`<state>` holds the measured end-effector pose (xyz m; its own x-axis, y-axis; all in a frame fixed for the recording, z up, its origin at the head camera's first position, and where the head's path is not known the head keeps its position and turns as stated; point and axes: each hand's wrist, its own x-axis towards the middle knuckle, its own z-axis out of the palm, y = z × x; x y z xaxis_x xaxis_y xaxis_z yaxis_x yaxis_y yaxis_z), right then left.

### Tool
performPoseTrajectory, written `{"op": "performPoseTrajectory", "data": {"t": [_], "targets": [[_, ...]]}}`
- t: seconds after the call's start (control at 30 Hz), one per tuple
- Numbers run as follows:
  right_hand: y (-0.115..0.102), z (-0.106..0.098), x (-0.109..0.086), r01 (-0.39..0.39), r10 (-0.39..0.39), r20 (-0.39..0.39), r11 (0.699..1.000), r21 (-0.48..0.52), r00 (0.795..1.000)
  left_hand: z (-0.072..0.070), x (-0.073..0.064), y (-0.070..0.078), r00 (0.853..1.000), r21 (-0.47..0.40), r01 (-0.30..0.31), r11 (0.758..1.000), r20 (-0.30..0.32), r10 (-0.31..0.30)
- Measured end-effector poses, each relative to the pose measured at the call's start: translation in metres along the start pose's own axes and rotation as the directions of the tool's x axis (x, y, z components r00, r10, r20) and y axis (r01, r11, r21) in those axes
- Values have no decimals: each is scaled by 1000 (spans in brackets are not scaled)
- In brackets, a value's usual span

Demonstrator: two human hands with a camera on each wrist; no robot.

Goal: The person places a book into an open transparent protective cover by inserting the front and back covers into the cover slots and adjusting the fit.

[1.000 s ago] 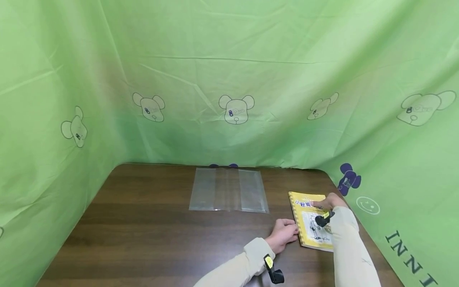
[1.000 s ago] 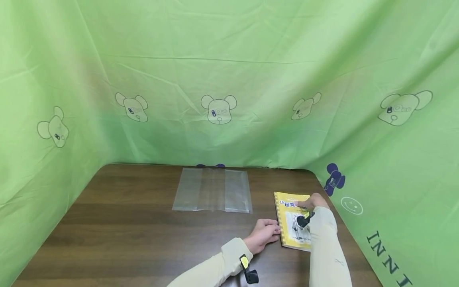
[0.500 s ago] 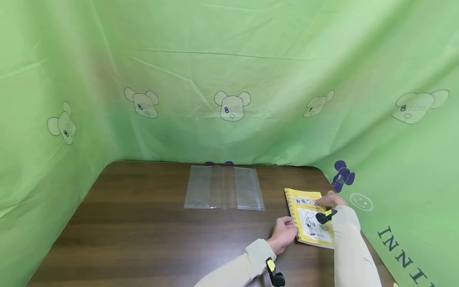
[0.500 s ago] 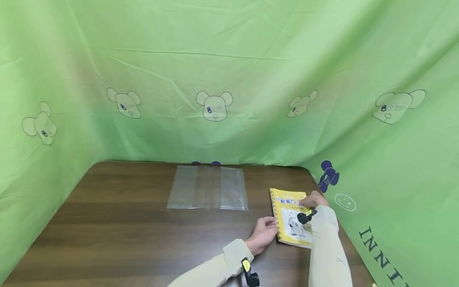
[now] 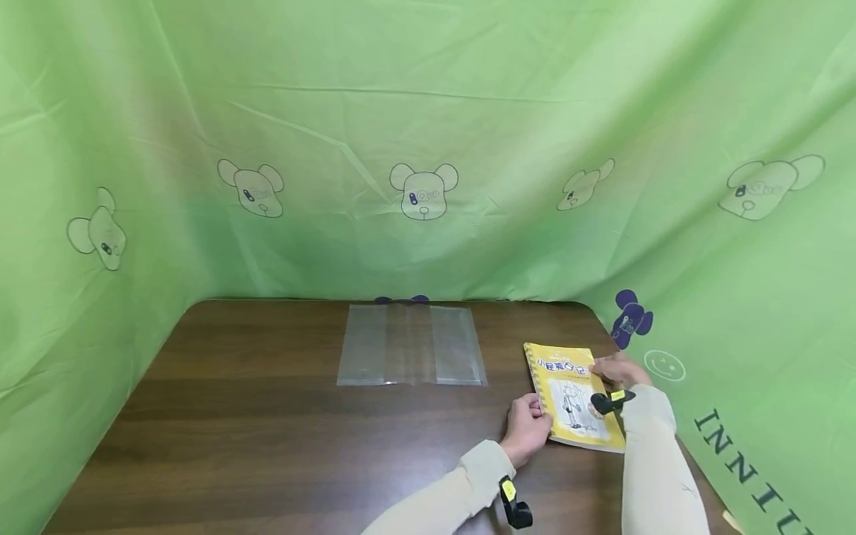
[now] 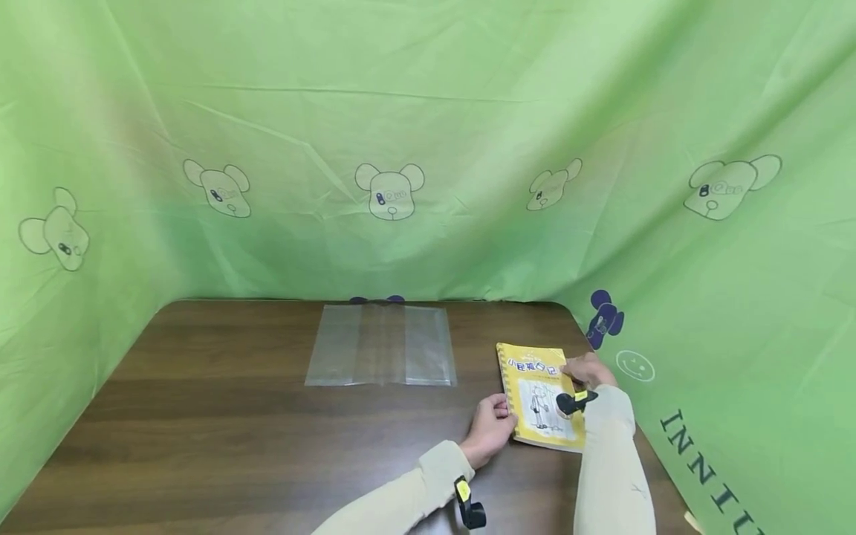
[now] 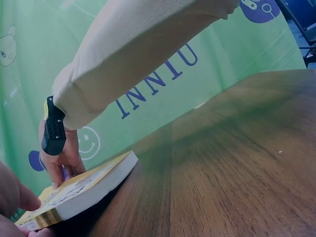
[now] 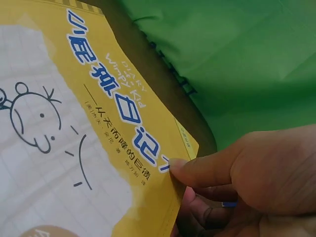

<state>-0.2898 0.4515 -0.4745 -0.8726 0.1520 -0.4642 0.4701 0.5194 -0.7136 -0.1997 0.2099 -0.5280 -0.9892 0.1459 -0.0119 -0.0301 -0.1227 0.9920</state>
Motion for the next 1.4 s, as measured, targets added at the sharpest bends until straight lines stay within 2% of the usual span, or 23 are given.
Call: {"op": "performPoseTrajectory", "data": {"t": [0.13, 0.3, 0.4, 0.57, 0.77, 0.97, 1.13, 1.27, 1.4], "targets": [[3, 3, -1, 9, -10, 8, 999, 51, 1000, 0, 1, -2, 1000, 15, 6, 1000, -20, -6], [9, 7, -3, 40, -37, -35, 996, 75, 999, 1, 1, -2, 999, 26, 17, 1000, -30, -17], [11, 9, -5, 47, -45, -67, 998, 42, 997, 1, 1, -2, 999, 33, 21, 999, -31, -20], [15, 11, -8, 59, -66, -129, 997, -57, 989, 2, 0, -2, 1000, 41, 26, 999, 1, -26], [21, 13, -6, 101, -117, -196, 991, -92, 974, 1, 2, -2, 999, 18, 37, 999, 21, -38], [21, 12, -6, 118, -137, -191, 987, -106, 972, 2, 1, 0, 998, 20, 57, 998, 18, -57], [17, 8, -8, 116, -130, -190, 990, -83, 973, 2, 3, 3, 999, 1, 41, 999, 32, -41], [12, 8, -7, 116, -129, -201, 990, -76, 971, -2, 5, 6, 999, -18, 22, 1000, 44, -21], [10, 12, -6, 118, -128, -213, 991, -63, 968, -8, 6, 8, 999, -16, 30, 999, 40, -29]]}}
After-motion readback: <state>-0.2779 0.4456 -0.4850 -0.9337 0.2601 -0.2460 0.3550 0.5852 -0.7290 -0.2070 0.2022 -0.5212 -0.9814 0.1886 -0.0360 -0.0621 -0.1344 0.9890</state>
